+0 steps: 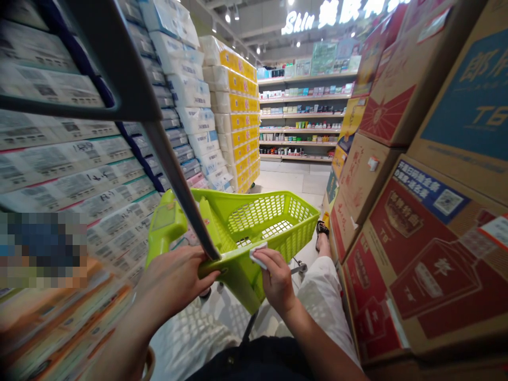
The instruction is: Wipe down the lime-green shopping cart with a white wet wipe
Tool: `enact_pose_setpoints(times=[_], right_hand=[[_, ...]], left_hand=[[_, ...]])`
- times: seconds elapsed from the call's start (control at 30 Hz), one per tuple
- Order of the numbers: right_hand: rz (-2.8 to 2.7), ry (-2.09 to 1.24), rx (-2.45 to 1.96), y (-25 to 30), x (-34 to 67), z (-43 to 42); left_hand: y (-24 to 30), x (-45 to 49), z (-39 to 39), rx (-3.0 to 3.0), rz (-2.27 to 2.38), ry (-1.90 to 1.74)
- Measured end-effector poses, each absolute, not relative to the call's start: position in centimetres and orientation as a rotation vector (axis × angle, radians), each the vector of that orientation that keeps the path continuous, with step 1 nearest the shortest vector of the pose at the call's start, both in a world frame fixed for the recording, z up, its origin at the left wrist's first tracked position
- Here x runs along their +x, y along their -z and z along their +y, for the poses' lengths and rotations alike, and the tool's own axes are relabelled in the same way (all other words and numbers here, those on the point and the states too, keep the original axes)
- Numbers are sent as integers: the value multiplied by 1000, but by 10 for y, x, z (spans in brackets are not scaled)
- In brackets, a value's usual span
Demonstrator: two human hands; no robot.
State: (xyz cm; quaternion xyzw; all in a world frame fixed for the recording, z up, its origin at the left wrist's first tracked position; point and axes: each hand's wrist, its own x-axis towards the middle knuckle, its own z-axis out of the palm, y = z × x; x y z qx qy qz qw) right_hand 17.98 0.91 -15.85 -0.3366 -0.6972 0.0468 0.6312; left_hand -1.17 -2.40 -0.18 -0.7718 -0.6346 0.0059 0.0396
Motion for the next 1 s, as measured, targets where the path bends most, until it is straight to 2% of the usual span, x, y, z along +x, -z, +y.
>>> enact_pose_setpoints(times=[0.23, 0.5, 0.7, 0.9, 1.0], right_hand=[[-1670, -81, -622, 131, 159, 2], [-1646, -90, -796, 143, 166, 24], [-1799, -111, -650, 133, 155, 19], [-1712, -74, -779, 138, 160, 25], [-1806, -98, -704, 138, 157, 22]], left_hand=[[3, -13, -23, -2380, -1936, -38], [5, -20, -19, -2417, -1898, -20], [3, -27, -12, -2481, -1858, 6], [1, -36, -10, -2487, -1894, -8], [2, -46, -8, -2491, -1810, 116]])
